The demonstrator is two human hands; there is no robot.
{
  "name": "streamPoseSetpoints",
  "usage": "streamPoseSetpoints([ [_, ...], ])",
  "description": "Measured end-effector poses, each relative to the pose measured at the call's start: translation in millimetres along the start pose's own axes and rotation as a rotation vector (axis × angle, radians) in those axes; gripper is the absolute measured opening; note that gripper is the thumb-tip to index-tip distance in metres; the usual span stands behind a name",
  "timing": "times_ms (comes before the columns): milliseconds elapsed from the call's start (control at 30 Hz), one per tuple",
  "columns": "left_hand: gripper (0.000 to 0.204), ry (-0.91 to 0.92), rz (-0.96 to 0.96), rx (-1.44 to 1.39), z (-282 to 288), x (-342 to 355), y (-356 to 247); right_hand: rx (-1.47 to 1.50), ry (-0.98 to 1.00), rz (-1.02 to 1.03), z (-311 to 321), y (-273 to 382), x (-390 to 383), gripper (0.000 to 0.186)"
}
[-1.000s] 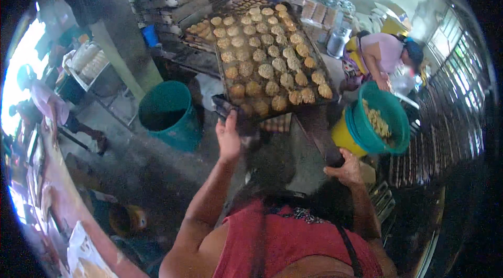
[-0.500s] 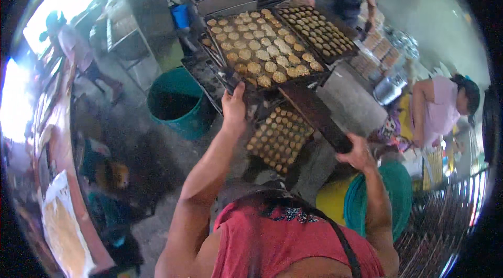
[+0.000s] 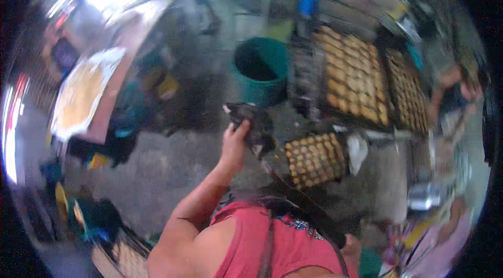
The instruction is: The person uses a long-handled wooden paddle to remove trays of small cookies from a large brick oven and transfers the cookies into large yellow and blue buckets.
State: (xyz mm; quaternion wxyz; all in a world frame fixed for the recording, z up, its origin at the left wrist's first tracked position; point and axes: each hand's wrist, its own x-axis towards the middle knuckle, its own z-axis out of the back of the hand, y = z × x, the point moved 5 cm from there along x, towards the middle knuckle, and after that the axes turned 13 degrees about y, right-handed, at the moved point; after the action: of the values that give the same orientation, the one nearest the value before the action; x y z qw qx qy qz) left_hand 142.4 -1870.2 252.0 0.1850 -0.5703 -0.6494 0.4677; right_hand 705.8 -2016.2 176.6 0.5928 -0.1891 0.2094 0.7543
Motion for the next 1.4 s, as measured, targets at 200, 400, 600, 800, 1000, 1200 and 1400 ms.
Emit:
streamPoseSetpoints([
  [200,0.039,-0.161,-0.479,0.657,242.8,-108.0,-30.0,0.09,-0.035,0.531,46.0,212.9,183.0,0.069],
  [400,0.064,-0.171,-0.928,-0.679,477.7,-273.3,-108.4,0.048,-0.038,0.886,46.0,516.8,252.8,0.069],
  [600,0.063,-0.342,-1.164,-0.738,616.6,-366.4,-127.5,-0.015,0.197,1.265,26.7,821.1,250.6,0.067],
  [800,0.062,-0.387,-1.312,-0.737,742.4,-400.6,-154.0,-0.126,0.71,1.406,-22.4,1145.3,173.2,0.071],
  [1000,0.055,-1.096,-1.226,-1.095,859.0,-457.4,-95.8,-0.427,0.811,1.556,-125.2,1372.7,78.0,0.095],
  [1200,0.05,-1.304,-1.307,-1.044,970.2,-523.6,-113.6,-0.392,0.94,1.927,-219.2,1586.2,-44.1,0.084],
  [1400,0.046,-1.385,-1.31,-0.924,1130.5,-622.2,-207.4,-0.365,0.886,1.973,-307.6,1766.9,-145.9,0.076],
])
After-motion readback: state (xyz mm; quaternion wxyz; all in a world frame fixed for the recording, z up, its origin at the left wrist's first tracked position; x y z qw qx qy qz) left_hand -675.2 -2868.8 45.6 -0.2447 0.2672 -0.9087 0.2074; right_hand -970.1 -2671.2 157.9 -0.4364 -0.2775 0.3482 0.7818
